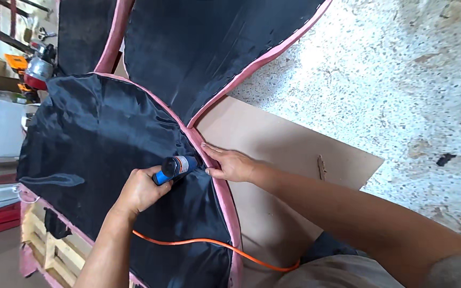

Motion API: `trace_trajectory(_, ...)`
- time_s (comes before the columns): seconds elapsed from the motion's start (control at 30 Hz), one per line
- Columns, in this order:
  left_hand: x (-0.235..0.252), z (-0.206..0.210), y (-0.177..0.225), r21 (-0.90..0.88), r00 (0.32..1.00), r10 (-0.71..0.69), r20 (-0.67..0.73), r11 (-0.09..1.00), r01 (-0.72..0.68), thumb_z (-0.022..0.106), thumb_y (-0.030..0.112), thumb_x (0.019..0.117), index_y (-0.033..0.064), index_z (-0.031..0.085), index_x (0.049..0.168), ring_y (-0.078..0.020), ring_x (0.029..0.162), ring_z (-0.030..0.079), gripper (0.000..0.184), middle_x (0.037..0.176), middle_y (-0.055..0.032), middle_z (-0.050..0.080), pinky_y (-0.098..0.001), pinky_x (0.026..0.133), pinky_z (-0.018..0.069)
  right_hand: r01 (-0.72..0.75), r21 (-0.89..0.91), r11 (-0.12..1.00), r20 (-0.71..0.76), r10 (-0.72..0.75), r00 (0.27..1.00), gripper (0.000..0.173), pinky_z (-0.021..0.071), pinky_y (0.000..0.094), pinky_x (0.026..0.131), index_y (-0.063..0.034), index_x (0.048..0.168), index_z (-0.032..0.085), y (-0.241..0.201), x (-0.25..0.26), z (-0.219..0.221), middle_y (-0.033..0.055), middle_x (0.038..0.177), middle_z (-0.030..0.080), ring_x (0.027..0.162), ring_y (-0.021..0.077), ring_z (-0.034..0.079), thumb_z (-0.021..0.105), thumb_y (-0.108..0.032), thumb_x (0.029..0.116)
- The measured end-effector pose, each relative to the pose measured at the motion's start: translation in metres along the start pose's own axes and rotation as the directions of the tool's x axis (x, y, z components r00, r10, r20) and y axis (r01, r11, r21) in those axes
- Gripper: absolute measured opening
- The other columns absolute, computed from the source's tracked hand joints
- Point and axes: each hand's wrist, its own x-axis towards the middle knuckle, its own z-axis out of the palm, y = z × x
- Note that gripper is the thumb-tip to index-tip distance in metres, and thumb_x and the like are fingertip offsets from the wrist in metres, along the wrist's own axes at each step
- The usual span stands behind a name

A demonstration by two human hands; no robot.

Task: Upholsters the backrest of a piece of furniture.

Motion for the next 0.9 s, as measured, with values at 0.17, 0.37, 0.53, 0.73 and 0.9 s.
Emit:
trace_trajectory(0.17,-0.010,0.010,0.005,0.011,0.999,0.035,-0.013,0.999,-0.035,0.077,0.031,0.0840,0.0191,0.077,0.094,-0.0146,0.070,0.069,0.015,0.075,-0.0001,0.072,-0.0481,0.064,0.0555,0.004,0.028,1.000,0.029,-0.005,1.000,0.078,0.0462,0.0464,0.113,-0.0139,0.166,0.022,0.000,-0.001,-0.003,0.0030,0.170,0.028,0.141,0.0213,0.052,0.050,-0.052,0.1041)
trace_trajectory(0.37,-0.011,0.010,0.011,0.055,0.996,0.086,0.007,0.995,-0.087,0.073,0.032,0.0815,0.0217,0.077,0.095,-0.0135,0.070,0.069,0.018,0.076,0.0013,0.072,-0.0474,0.064,0.0556,0.029,0.129,0.991,0.076,-0.039,0.996,0.076,0.0338,0.0437,0.123,-0.0178,0.166,0.022,0.009,-0.002,-0.010,0.0002,0.172,0.023,0.153,0.0159,0.035,0.054,-0.049,0.1041)
trace_trajectory(0.53,-0.030,0.018,0.009,0.044,0.993,0.112,0.028,0.993,-0.113,0.074,0.030,0.0797,0.0260,0.079,0.101,-0.0090,0.072,0.070,0.022,0.079,0.0053,0.074,-0.0440,0.065,0.0588,-0.023,0.179,0.984,0.080,0.009,0.997,0.066,0.0327,0.0448,0.124,-0.0221,0.165,0.028,0.012,-0.021,-0.007,-0.0031,0.171,0.025,0.154,0.0132,0.032,0.044,-0.051,0.1074)
trace_trajectory(0.73,-0.053,0.019,0.006,0.027,0.990,0.133,-0.037,0.991,-0.132,0.072,0.031,0.0752,0.0258,0.078,0.098,-0.0065,0.070,0.069,0.024,0.078,0.0078,0.073,-0.0402,0.061,0.0576,-0.295,0.189,0.937,0.049,0.291,0.955,0.126,0.0456,0.0491,0.113,-0.0097,0.167,0.005,-0.051,-0.070,0.040,0.0112,0.174,0.006,0.148,0.0271,0.042,0.078,-0.065,0.0798)
trace_trajectory(0.9,-0.053,0.025,0.006,0.070,0.984,0.176,-0.010,0.982,-0.175,0.071,0.032,0.0759,0.0234,0.079,0.104,-0.0120,0.074,0.072,0.031,0.083,0.0034,0.076,-0.0473,0.066,0.0592,-0.260,0.279,0.924,0.046,0.258,0.965,0.113,0.0428,0.0459,0.116,-0.0156,0.167,0.006,-0.037,-0.073,0.048,0.0031,0.175,0.004,0.152,0.0202,0.036,0.079,-0.048,0.0871)
